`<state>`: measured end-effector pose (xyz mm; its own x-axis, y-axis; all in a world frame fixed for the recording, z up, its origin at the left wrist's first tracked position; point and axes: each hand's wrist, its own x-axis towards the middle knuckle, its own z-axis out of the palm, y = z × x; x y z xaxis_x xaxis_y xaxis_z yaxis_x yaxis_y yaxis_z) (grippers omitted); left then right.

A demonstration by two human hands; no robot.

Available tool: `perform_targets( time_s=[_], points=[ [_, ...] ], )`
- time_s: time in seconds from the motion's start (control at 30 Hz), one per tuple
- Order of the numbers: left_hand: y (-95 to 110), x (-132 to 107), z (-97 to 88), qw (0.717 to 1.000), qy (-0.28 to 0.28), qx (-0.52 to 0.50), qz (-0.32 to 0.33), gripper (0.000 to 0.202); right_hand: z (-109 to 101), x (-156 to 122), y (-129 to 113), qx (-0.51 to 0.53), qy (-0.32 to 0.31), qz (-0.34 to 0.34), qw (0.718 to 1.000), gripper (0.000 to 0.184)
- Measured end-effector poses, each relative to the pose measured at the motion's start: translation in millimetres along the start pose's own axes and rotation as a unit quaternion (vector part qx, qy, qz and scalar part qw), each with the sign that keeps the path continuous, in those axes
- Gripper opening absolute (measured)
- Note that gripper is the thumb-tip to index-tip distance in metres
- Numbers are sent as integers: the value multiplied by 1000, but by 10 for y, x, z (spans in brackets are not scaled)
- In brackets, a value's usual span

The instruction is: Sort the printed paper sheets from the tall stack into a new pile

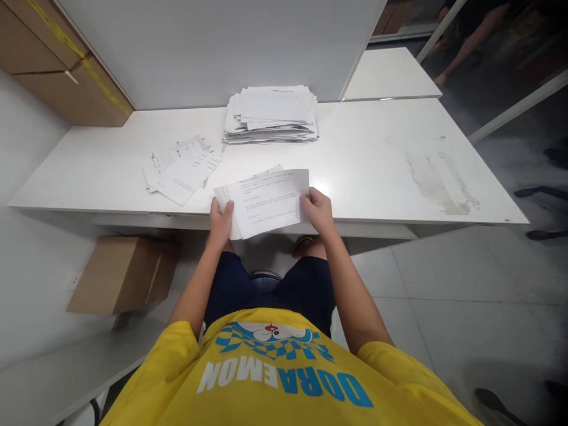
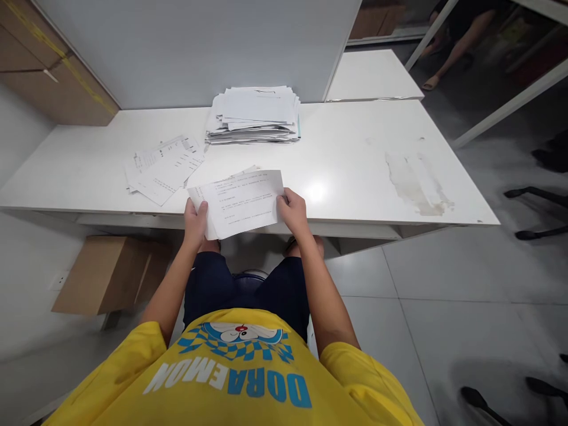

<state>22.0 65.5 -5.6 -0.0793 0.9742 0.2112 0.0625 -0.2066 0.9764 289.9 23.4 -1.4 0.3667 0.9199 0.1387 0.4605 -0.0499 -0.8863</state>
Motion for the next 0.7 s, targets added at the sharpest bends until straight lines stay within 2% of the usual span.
perform_targets(
  time_s=[0.27, 0.47, 0.57, 0.7],
  points=[
    [97, 48, 87, 1000, -12, 8, -18, 41, -1, 45, 40, 35, -12, 19, 999, 16],
    [218, 91, 66, 998, -44, -31, 29, 43, -29, 66, -13, 154, -50, 28, 986, 29],
    [319, 144, 29, 997, -43, -17, 68, 42, -41, 60, -84, 212, -20, 6, 977, 29],
    [377, 300, 57, 995, -32, -10, 90, 41, -21, 76, -114, 245, 37, -42, 968, 31]
  ],
)
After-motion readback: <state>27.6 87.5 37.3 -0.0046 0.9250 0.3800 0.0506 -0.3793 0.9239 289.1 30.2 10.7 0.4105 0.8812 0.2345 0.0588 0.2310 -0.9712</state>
